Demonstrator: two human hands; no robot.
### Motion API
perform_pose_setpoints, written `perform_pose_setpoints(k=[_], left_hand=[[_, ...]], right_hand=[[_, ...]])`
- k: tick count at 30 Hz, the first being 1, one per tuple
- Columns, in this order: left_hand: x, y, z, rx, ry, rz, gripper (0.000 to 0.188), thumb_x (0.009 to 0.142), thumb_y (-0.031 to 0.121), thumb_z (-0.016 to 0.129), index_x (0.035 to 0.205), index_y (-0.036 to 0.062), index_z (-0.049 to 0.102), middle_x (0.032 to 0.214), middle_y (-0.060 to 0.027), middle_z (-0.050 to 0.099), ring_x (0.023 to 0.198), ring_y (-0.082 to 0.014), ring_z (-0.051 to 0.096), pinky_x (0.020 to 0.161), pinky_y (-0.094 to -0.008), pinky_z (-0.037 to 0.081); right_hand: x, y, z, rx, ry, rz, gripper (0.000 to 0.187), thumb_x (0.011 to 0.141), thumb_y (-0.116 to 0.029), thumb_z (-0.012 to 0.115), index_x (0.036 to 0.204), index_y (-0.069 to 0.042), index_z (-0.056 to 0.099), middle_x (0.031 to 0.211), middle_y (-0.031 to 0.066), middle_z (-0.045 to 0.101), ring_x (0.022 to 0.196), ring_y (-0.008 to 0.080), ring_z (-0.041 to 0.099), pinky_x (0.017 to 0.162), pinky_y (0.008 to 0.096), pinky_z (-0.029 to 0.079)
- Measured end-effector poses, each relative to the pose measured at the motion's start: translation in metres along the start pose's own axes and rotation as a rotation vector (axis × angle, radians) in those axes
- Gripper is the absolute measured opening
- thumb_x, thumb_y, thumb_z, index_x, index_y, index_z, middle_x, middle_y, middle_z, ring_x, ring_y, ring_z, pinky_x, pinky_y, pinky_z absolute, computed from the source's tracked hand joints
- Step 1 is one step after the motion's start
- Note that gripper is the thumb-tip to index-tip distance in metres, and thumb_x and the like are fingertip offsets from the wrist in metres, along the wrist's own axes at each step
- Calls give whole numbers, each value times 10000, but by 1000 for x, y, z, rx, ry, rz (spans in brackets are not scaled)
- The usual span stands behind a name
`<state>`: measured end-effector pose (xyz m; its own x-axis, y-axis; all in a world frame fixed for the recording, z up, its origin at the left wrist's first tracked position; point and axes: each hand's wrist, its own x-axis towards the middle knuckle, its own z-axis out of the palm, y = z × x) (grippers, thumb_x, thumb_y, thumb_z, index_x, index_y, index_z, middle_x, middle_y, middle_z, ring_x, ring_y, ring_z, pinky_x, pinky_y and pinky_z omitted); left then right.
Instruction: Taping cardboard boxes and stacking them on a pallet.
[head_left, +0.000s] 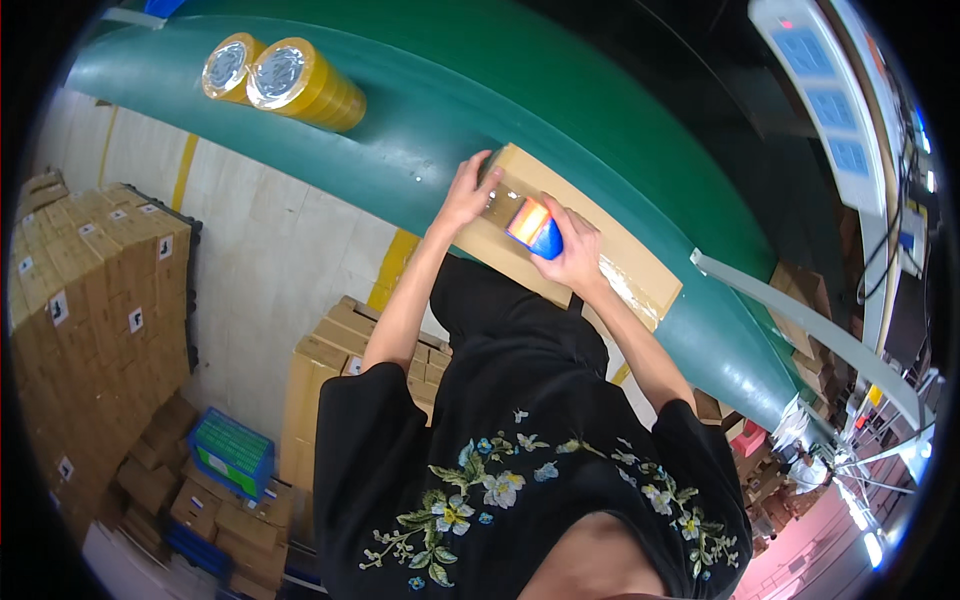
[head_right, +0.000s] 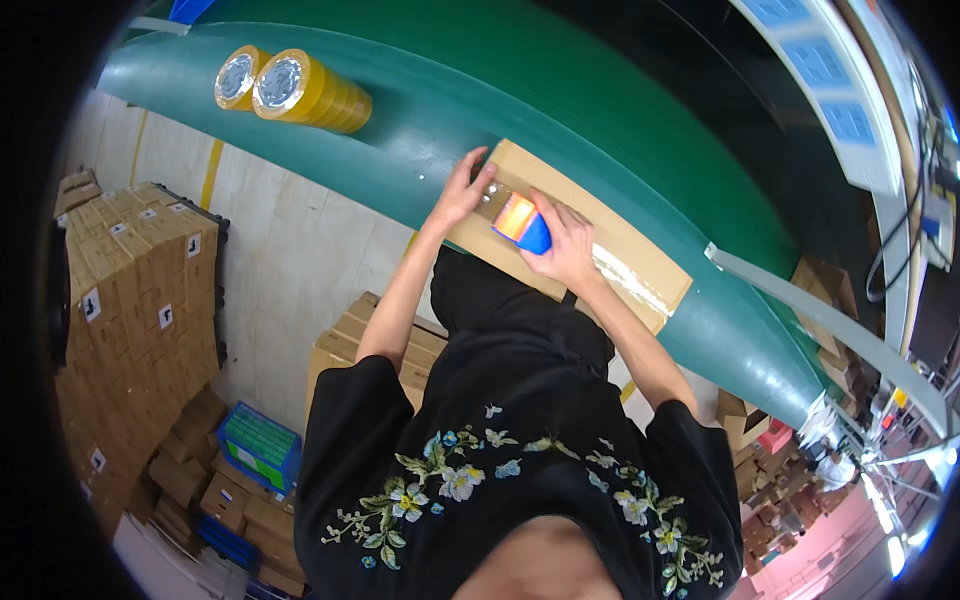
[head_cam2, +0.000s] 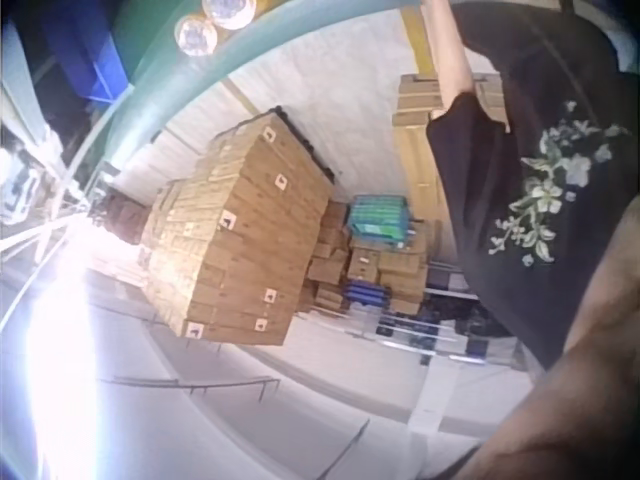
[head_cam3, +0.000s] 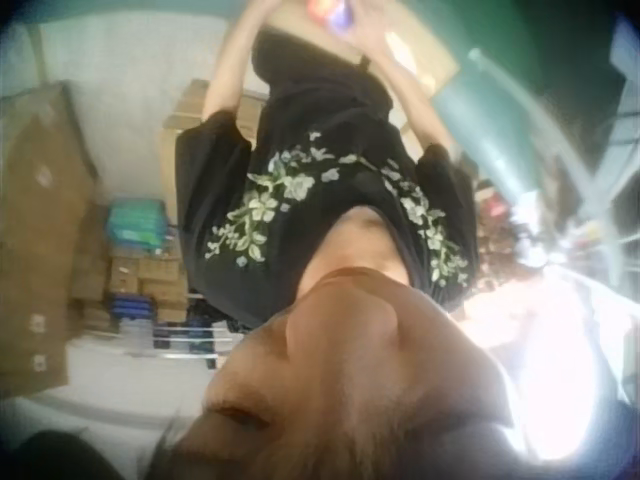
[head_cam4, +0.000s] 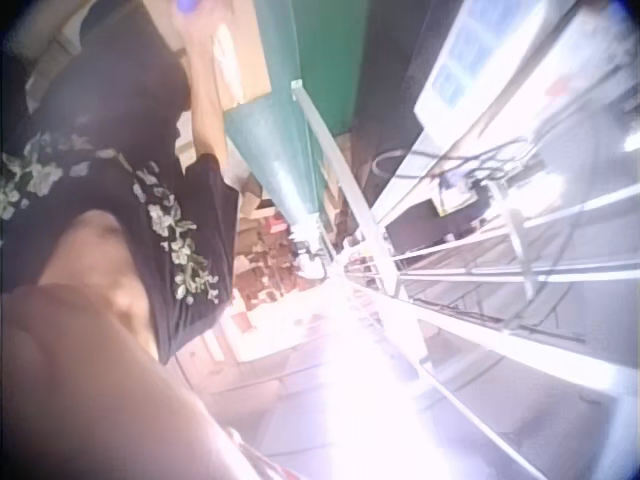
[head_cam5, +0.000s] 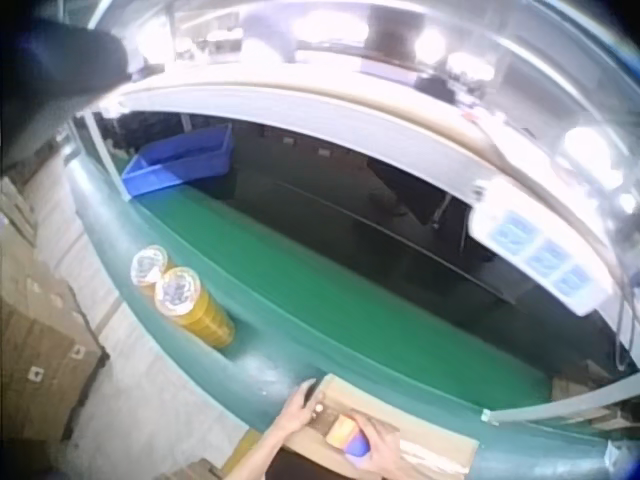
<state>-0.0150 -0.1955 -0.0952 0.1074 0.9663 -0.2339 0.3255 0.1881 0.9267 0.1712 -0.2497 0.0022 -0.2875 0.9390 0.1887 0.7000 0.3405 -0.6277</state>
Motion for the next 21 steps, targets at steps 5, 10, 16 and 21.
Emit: perform_pose_setpoints(k=[5, 10, 16, 21], left_hand=[[58, 74, -4, 66, -192, 501, 359, 894, 349, 473, 1127, 96, 575, 1149, -173, 546, 1075, -345, 504, 930, -389, 393], [94, 83, 42, 463, -1116, 131, 470, 890, 488, 405, 1127, 133, 603, 1161, -150, 567, 1067, -330, 528, 924, -385, 398], [83, 64, 43, 204, -1136, -46, 487, 901, 502, 368, 1113, 147, 625, 1177, -132, 568, 1164, -283, 463, 1000, -379, 327], [57, 80, -22, -502, -341, -47, 362, 916, 358, 439, 1031, 55, 600, 961, -65, 632, 957, -180, 567, 847, -307, 434]], right_hand=[[-2, -7, -12, -98, -34, -23, 768, 526, -219, 661, 1253, -71, 464, 732, 116, 527, 573, 294, 541, 536, 389, 457], [-2, -14, -14, -54, -177, 95, 777, 564, -252, 685, 1278, -66, 441, 725, 117, 516, 553, 283, 554, 523, 381, 478], [2, -37, -6, -103, -219, 82, 751, 588, -277, 733, 1245, -34, 464, 723, 123, 532, 577, 276, 568, 520, 368, 476], [14, -39, 1, -168, -240, 107, 755, 575, -290, 729, 1250, -65, 477, 689, 97, 517, 519, 252, 551, 480, 354, 472]])
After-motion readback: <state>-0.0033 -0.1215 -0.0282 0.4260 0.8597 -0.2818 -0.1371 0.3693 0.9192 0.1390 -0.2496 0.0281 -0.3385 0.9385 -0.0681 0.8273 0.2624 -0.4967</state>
